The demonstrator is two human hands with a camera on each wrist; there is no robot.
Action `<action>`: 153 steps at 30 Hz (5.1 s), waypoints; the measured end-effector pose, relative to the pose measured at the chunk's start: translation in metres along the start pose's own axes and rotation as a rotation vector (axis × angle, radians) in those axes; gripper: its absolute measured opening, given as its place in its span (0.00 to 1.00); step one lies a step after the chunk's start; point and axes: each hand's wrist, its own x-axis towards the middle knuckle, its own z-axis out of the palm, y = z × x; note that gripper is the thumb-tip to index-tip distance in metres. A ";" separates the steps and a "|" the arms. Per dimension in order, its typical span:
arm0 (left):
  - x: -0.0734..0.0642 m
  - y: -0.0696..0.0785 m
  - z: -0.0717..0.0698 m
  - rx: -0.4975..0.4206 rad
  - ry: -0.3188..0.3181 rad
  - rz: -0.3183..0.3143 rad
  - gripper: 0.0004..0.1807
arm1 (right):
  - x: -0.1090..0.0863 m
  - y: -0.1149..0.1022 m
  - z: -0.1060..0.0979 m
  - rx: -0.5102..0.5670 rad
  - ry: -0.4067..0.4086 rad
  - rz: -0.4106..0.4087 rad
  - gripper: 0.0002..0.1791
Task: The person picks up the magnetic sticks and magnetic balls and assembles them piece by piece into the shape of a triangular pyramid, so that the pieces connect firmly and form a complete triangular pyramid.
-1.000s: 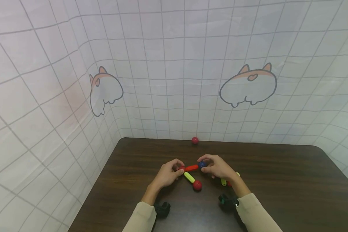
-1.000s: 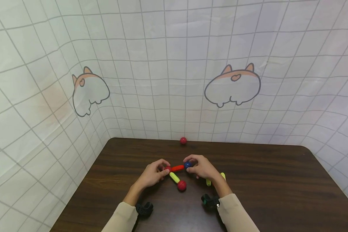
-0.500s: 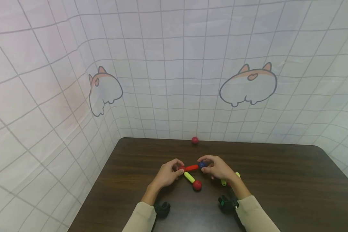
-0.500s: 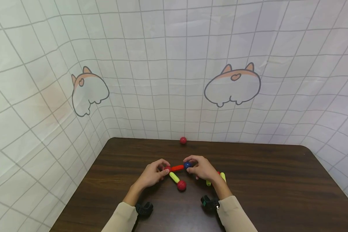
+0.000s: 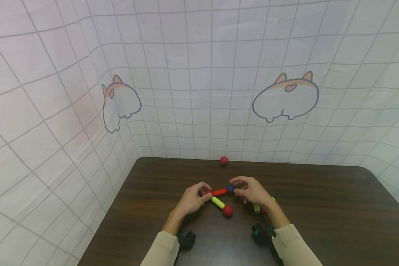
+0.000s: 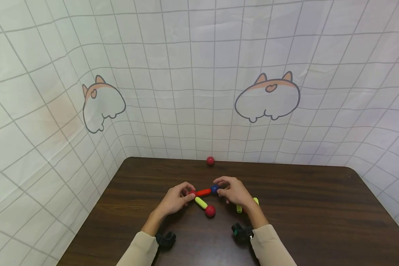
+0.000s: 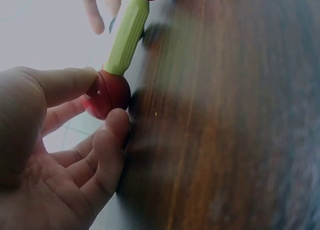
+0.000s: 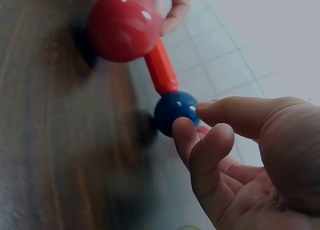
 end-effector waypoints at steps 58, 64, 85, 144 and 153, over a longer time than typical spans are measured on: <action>0.002 -0.005 0.001 0.015 0.002 0.005 0.10 | -0.089 0.045 -0.085 -0.275 0.127 0.146 0.25; 0.002 -0.006 0.001 0.009 0.003 0.006 0.09 | -0.089 0.044 -0.085 -0.285 0.113 0.142 0.22; 0.002 -0.004 0.001 0.004 0.002 -0.003 0.10 | -0.088 0.042 -0.088 -0.145 0.133 -0.001 0.20; 0.000 -0.002 -0.003 0.005 -0.022 -0.008 0.11 | -0.023 -0.020 0.014 0.051 0.054 -0.057 0.17; 0.000 -0.002 -0.003 0.010 -0.019 -0.006 0.11 | -0.020 -0.016 0.018 0.031 0.047 -0.049 0.16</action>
